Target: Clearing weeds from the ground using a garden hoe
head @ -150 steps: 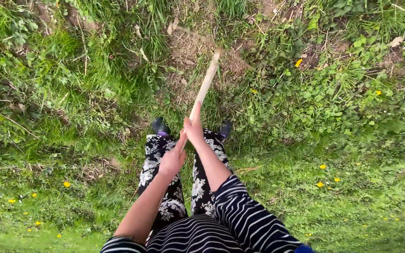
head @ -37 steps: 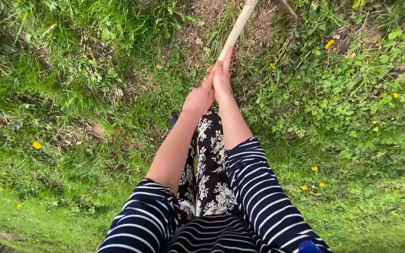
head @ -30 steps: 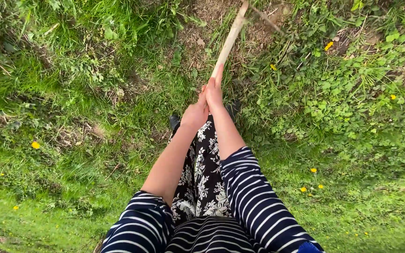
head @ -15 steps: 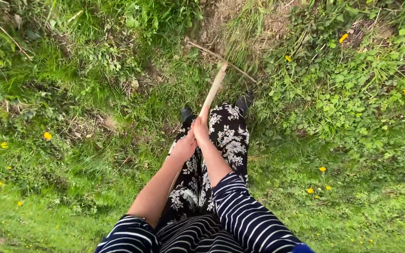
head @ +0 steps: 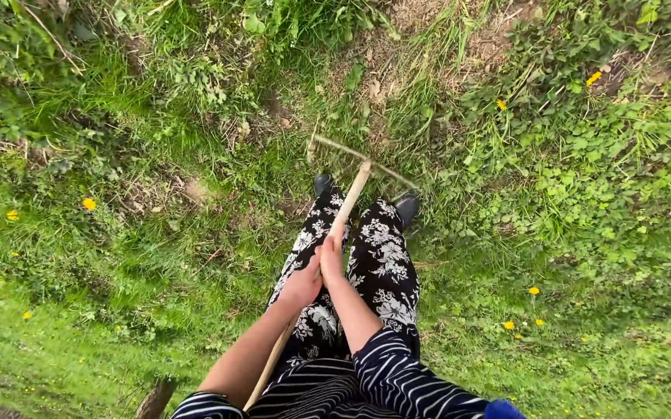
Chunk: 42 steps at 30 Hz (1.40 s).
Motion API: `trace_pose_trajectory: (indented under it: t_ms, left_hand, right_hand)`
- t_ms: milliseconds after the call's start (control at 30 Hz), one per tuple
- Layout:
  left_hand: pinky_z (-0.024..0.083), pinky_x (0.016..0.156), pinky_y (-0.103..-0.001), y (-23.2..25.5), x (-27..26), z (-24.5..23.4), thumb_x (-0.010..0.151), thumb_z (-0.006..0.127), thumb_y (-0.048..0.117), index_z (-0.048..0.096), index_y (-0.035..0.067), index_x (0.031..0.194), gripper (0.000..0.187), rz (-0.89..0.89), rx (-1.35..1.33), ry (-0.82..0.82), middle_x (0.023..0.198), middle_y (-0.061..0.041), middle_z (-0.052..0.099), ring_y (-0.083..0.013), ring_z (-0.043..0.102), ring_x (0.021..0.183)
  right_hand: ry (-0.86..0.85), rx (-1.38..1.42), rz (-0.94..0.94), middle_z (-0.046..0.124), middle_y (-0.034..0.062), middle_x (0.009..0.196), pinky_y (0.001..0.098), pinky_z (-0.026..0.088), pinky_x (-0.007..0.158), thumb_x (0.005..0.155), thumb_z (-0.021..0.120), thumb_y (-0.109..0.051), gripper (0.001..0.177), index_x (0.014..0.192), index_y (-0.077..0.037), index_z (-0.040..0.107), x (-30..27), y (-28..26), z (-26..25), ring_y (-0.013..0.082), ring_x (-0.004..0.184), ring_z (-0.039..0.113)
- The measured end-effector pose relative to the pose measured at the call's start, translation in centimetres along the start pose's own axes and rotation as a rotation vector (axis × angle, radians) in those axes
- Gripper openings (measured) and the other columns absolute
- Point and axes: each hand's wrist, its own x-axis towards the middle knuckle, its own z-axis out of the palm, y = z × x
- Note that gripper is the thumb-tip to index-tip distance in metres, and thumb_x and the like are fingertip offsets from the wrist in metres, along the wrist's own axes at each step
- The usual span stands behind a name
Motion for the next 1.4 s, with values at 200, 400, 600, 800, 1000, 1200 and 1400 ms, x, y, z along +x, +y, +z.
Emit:
trace_pose_trajectory:
  t_ms: [200,400,600,800,1000,1200,1400]
  left_hand:
    - [0.056,0.097,-0.054,11.3,-1.1,-10.1,0.099,0.034,0.034,0.017,0.034,0.154,0.057,0.159,0.091,0.107,0.111,-0.028,0.069,-0.0441,0.068,0.109]
    - [0.059,0.088,-0.057,18.3,1.1,-18.8,0.103,0.037,0.021,0.010,0.034,0.160,0.065,0.308,0.134,0.381,0.100,-0.026,0.071,-0.0466,0.072,0.099]
    - [0.055,0.075,-0.061,21.1,6.0,-24.6,0.105,0.041,0.016,0.001,0.036,0.162,0.072,0.245,0.136,0.407,0.107,-0.028,0.070,-0.0448,0.071,0.087]
    - [0.057,0.070,-0.055,18.8,7.4,-24.5,0.104,0.040,0.015,0.006,0.034,0.163,0.071,0.144,0.144,0.415,0.100,-0.024,0.073,-0.0385,0.074,0.081]
    - [0.063,0.080,-0.053,13.8,5.8,-19.8,0.103,0.046,0.028,0.010,0.041,0.161,0.069,0.111,0.224,0.426,0.101,-0.020,0.071,-0.0397,0.073,0.097]
    - [0.059,0.089,-0.055,8.2,4.6,-15.1,0.103,0.036,0.029,0.010,0.034,0.162,0.064,0.050,0.137,0.290,0.123,-0.024,0.067,-0.0435,0.070,0.106]
    - [0.056,0.099,-0.055,-0.3,5.0,-7.7,0.099,0.038,0.037,0.009,0.040,0.160,0.068,-0.040,-0.030,0.213,0.140,-0.020,0.060,-0.0446,0.066,0.112]
  right_hand:
    - [0.086,0.193,-0.444,0.056,0.0161,0.132,0.0385,0.053,0.093,0.103,0.042,-0.025,0.060,0.156,-0.038,0.020,5.3,-8.8,-0.4,0.0216,0.102,0.063]
    - [-0.189,0.295,-0.663,0.008,0.0181,0.162,0.0197,0.053,0.068,0.109,0.026,-0.022,0.057,0.158,-0.027,-0.002,4.4,-23.8,-0.9,0.0086,0.084,0.049]
    - [-0.329,0.407,-0.539,0.022,0.0347,0.152,0.0213,0.046,0.034,0.108,0.030,-0.021,0.057,0.150,-0.050,0.005,8.4,-31.9,1.5,0.0122,0.057,0.054]
    - [-0.317,0.311,-0.310,0.055,0.0146,0.083,0.0251,0.046,0.039,0.109,0.028,-0.024,0.057,0.154,-0.049,0.003,6.6,-32.4,3.5,0.0153,0.051,0.047]
    - [-0.310,0.178,-0.485,0.046,0.0134,0.106,0.0188,0.057,0.052,0.109,0.025,-0.017,0.055,0.156,-0.026,-0.002,5.2,-25.7,4.5,0.0081,0.066,0.052]
    - [-0.279,0.030,-0.326,0.047,0.0091,0.097,0.0180,0.051,0.052,0.109,0.029,-0.023,0.058,0.156,-0.031,-0.004,3.5,-19.7,5.2,0.0067,0.063,0.050]
    - [-0.255,-0.368,-0.290,0.056,0.0368,0.120,0.0431,0.057,0.090,0.105,0.032,-0.030,0.061,0.157,-0.036,0.000,3.5,-10.7,6.5,0.0372,0.099,0.069]
